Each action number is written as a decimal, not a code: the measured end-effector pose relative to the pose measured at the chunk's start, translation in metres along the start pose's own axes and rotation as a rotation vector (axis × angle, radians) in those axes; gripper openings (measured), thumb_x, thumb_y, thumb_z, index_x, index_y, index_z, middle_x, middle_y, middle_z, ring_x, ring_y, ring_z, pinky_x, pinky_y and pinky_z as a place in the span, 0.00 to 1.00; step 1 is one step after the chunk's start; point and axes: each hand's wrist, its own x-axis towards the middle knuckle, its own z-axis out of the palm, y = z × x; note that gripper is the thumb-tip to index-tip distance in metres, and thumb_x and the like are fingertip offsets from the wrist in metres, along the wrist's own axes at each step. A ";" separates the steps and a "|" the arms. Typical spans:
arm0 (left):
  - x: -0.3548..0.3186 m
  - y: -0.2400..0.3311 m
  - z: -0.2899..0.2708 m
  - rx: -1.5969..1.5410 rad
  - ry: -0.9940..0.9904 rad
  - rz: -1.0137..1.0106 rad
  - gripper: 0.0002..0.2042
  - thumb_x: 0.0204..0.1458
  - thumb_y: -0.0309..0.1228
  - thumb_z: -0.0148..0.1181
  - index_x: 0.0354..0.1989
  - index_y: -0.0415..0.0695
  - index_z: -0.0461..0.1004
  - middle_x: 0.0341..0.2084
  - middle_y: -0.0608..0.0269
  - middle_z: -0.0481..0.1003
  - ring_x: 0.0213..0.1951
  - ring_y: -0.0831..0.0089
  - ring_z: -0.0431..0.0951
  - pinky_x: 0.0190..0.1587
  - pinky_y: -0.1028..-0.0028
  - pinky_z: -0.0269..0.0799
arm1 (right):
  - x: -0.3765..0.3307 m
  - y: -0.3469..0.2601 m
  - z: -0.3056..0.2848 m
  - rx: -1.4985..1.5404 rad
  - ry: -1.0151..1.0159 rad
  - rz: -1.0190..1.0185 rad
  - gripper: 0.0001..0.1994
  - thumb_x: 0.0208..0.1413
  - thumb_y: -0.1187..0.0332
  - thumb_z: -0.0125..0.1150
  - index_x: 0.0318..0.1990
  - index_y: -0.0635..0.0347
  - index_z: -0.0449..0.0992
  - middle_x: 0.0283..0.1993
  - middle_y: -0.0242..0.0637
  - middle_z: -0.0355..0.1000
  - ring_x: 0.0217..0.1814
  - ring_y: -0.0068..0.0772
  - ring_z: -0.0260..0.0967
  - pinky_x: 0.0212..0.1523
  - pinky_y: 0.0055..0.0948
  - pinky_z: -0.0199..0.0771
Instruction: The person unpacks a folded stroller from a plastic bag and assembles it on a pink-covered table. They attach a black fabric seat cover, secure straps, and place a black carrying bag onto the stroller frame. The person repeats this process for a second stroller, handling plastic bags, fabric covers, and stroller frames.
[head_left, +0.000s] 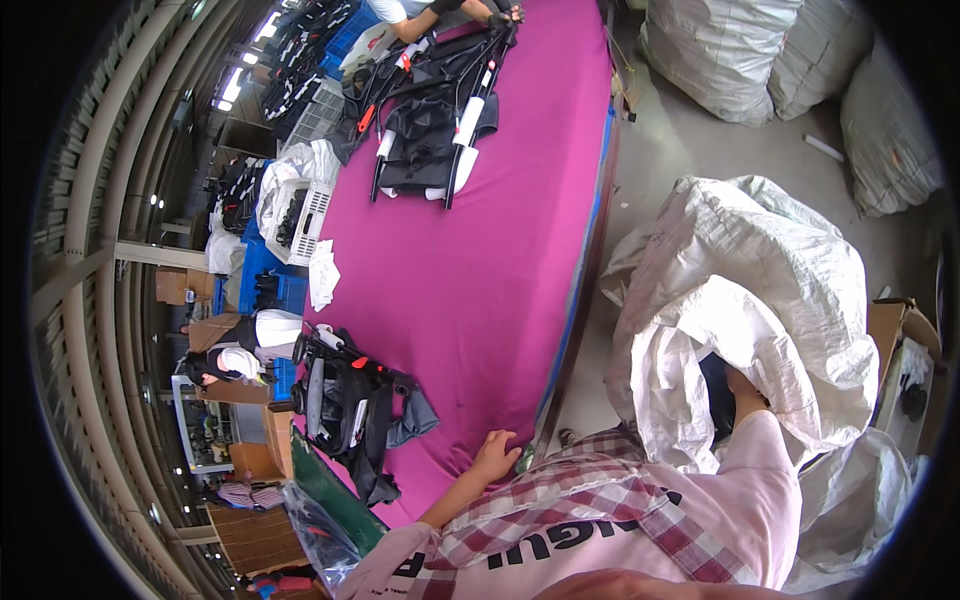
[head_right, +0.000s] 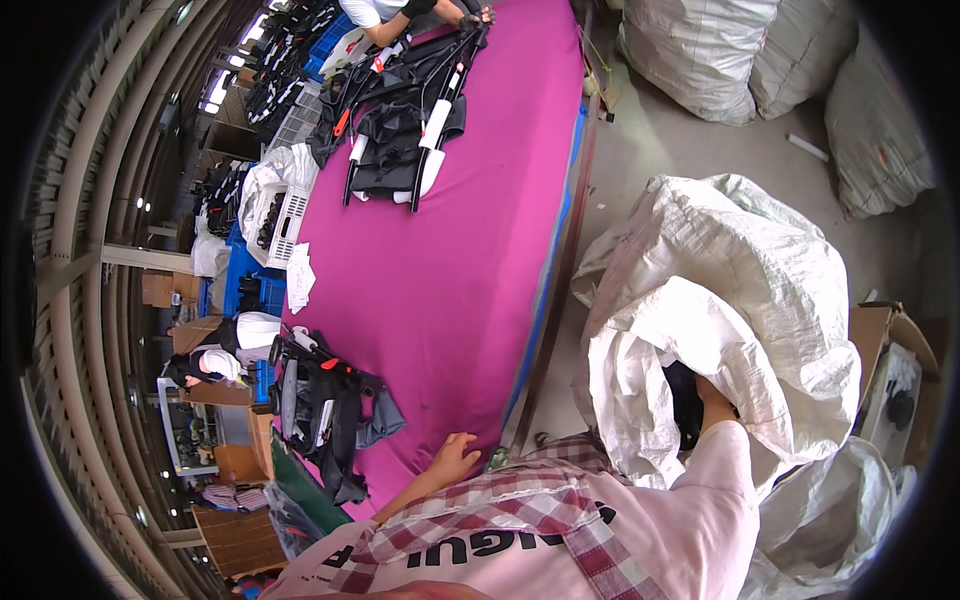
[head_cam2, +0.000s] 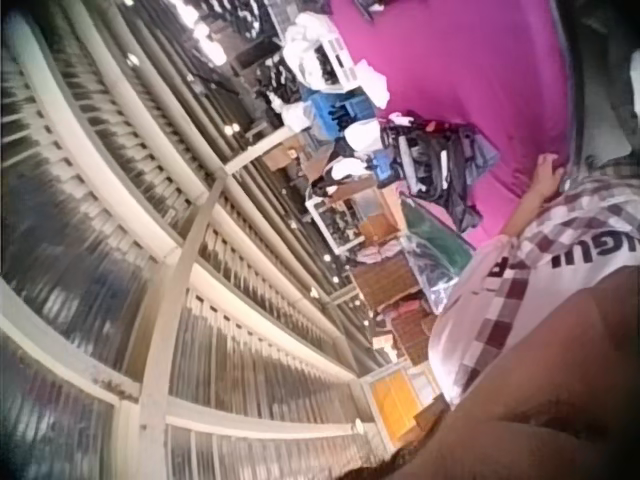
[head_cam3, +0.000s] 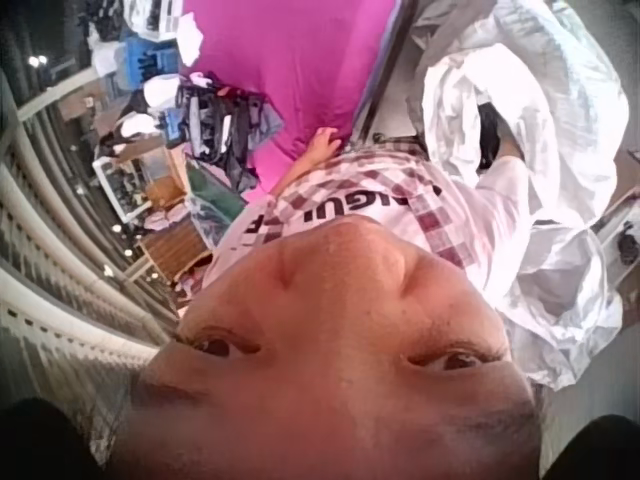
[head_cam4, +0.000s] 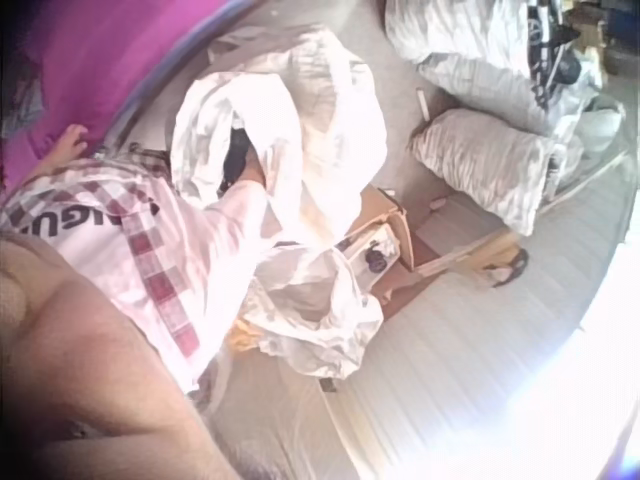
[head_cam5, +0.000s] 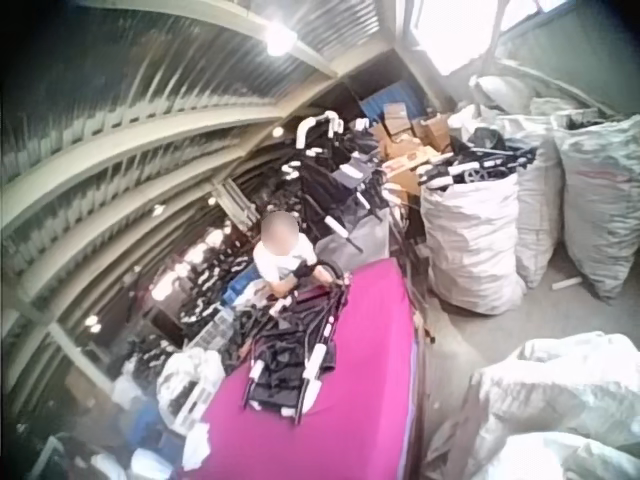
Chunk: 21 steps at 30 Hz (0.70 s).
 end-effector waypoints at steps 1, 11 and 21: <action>0.001 0.000 0.002 -0.019 0.011 0.008 0.22 0.51 0.37 0.60 0.52 0.40 0.69 0.54 0.45 0.66 0.57 0.50 0.66 0.60 0.63 0.63 | -0.004 -0.001 -0.008 0.012 -0.031 -0.001 0.34 0.53 0.56 0.54 0.66 0.62 0.56 0.70 0.51 0.51 0.73 0.53 0.42 0.72 0.42 0.39; 0.024 -0.037 0.004 -0.166 0.125 0.168 0.20 0.51 0.38 0.60 0.51 0.43 0.70 0.49 0.49 0.69 0.50 0.56 0.72 0.53 0.64 0.69 | -0.110 0.007 -0.036 0.670 0.516 -0.078 0.21 0.44 0.71 0.56 0.48 0.70 0.71 0.45 0.51 0.73 0.49 0.48 0.70 0.52 0.41 0.68; 0.027 -0.039 -0.017 -0.468 0.235 0.455 0.18 0.52 0.34 0.61 0.49 0.42 0.69 0.45 0.51 0.70 0.43 0.61 0.76 0.46 0.66 0.73 | -0.258 0.010 -0.172 1.048 0.384 -0.328 0.28 0.56 0.58 0.56 0.59 0.67 0.62 0.55 0.42 0.68 0.56 0.38 0.67 0.54 0.35 0.66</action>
